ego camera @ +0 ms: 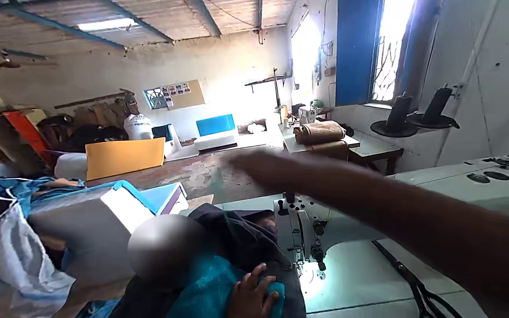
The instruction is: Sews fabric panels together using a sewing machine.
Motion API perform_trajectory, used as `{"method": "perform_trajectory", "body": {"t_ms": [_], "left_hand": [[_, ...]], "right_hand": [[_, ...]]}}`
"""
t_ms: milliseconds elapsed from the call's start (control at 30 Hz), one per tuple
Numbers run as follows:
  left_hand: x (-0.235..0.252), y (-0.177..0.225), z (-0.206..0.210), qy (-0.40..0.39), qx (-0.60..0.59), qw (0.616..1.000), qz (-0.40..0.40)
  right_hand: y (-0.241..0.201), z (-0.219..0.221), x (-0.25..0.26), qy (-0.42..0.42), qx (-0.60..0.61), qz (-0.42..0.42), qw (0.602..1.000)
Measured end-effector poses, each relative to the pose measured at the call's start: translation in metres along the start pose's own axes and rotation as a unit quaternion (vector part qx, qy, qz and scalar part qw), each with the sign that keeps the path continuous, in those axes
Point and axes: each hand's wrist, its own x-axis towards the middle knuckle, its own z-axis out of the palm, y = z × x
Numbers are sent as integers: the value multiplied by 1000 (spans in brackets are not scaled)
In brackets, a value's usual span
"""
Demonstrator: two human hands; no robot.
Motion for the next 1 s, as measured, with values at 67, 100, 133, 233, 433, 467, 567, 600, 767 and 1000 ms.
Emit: {"method": "perform_trajectory", "body": {"t_ms": [67,100,133,233,433,467,567,600,767,1000], "left_hand": [[-3,-3,7,34,9,999,13],[-3,-4,9,53,13,998,22],[-4,-5,11,74,20,997,29],[-9,-3,19,143,63,987,41],[-16,11,3,179,59,982,33],[-15,11,1,160,54,985,33],[-12,7,0,129,58,987,74],[-10,7,-3,124,56,986,98],[-5,4,-44,236,-183,925,235],[12,36,-95,303,-288,900,127]], "right_hand": [[36,-42,43,33,-79,156,984],[50,-54,53,73,-87,207,972],[56,-64,56,109,-85,240,961],[33,-74,21,179,-27,211,960],[-79,9,-159,81,73,-111,988],[-91,26,-184,23,121,-119,985],[-114,78,-241,-112,202,-40,972],[-120,90,-251,-138,206,-6,969],[-140,135,-256,-116,195,49,973],[-179,146,-243,-36,205,103,973]]}}
